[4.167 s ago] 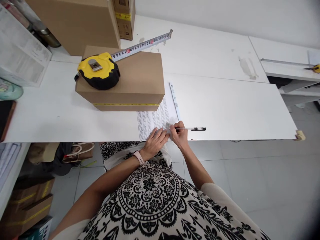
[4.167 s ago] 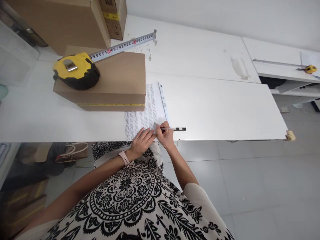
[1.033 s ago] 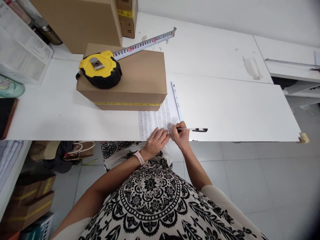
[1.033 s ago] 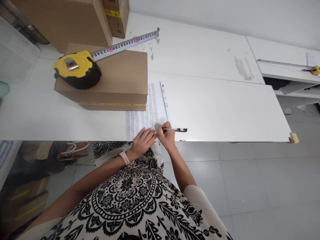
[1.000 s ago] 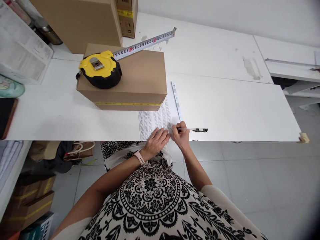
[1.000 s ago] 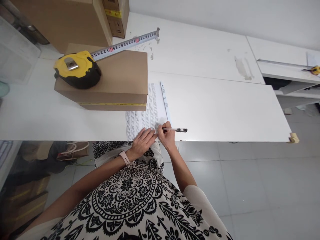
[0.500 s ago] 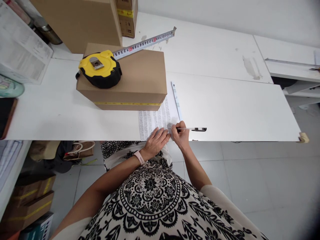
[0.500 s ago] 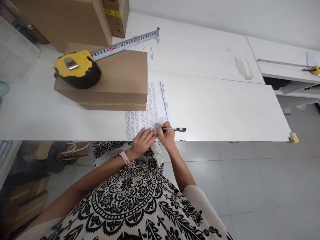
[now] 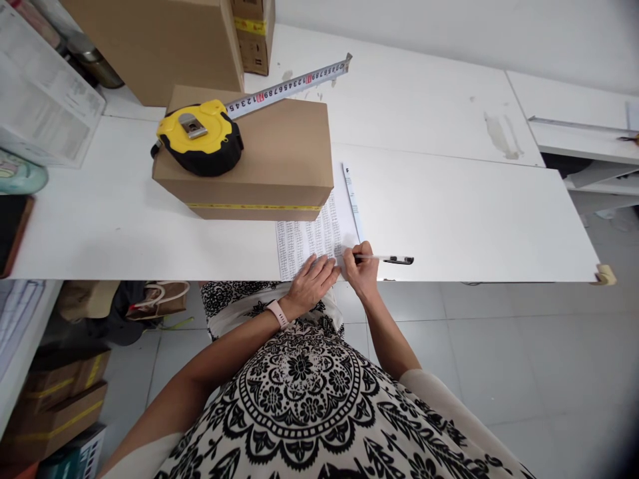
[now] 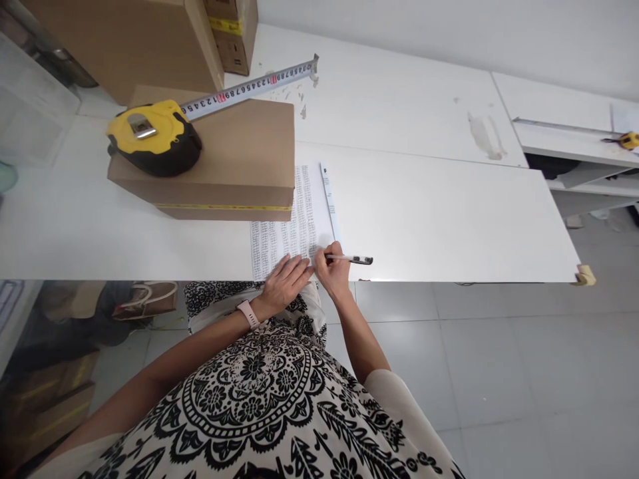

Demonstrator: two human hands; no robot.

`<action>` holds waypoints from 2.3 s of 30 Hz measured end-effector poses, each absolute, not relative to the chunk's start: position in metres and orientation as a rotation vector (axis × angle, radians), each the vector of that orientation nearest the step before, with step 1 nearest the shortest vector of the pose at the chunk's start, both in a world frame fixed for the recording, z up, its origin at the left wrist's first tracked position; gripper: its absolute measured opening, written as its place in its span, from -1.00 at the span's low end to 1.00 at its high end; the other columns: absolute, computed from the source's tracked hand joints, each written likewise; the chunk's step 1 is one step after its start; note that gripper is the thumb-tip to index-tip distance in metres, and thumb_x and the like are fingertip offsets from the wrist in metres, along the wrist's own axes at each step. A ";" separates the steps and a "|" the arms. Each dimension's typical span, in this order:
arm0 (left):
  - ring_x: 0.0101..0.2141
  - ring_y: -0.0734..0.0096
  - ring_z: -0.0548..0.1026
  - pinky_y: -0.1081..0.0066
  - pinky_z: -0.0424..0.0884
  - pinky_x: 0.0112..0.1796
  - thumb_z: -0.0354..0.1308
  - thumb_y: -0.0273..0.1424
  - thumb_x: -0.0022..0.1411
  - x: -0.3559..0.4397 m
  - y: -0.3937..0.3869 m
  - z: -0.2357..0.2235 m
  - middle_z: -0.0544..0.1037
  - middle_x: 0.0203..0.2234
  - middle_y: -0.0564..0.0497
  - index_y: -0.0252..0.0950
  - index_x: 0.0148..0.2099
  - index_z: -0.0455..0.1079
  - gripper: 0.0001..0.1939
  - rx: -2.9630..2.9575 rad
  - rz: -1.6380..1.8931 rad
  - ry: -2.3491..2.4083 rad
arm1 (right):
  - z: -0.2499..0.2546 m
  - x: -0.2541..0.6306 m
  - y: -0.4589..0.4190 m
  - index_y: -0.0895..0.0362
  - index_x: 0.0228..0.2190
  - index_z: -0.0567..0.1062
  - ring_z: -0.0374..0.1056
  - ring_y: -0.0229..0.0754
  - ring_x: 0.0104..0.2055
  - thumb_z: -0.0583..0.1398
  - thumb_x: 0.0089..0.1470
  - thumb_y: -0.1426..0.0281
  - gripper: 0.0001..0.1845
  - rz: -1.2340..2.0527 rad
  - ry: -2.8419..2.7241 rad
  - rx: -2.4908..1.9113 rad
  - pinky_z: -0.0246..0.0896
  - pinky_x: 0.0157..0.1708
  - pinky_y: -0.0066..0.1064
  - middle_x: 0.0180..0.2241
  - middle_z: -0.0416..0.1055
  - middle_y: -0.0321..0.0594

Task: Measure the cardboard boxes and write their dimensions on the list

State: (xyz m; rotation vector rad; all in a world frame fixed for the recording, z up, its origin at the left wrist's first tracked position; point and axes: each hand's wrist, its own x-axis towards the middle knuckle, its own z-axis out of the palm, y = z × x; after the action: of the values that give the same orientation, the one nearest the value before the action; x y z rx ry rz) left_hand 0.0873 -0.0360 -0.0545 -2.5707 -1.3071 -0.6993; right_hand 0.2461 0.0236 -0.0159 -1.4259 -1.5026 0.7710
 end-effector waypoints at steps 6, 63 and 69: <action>0.17 0.14 0.50 0.07 0.27 0.31 0.10 -0.40 0.46 0.088 -0.036 -0.054 0.59 0.11 -0.15 -0.32 0.19 0.46 -0.68 -2.522 -0.721 -1.282 | -0.017 0.247 0.024 0.01 -0.52 0.16 0.02 -0.32 -0.59 0.21 0.14 0.30 -0.67 0.779 -1.513 -1.434 -0.02 -0.56 -0.43 -0.64 0.07 -0.49; 0.30 -0.17 0.24 -0.12 0.21 0.26 0.47 -0.19 0.02 -0.075 0.057 0.131 0.32 0.26 -0.32 -0.26 0.32 0.16 -0.10 -1.673 -1.383 -2.135 | -0.043 0.319 0.081 0.09 0.23 0.42 0.32 0.07 0.23 0.00 0.19 0.60 -0.37 -0.173 -2.035 -1.878 0.23 0.05 -0.09 0.20 0.46 -0.02; 0.21 -0.14 0.37 -0.07 0.31 0.20 0.51 -0.17 -0.10 -0.080 0.078 0.129 0.38 0.18 -0.23 -0.15 0.33 0.07 0.02 -1.655 -1.506 -2.299 | -0.047 0.318 0.083 0.14 0.21 0.44 0.32 0.08 0.24 -0.04 0.22 0.60 -0.41 -0.149 -1.978 -1.872 0.25 0.05 -0.05 0.20 0.47 -0.02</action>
State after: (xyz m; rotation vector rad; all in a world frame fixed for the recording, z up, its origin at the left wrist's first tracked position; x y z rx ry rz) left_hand -0.0796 0.0779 0.1291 -1.6545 -2.2988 -1.5060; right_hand 0.3185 0.0834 -0.0473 -1.8721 -1.9778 -0.1494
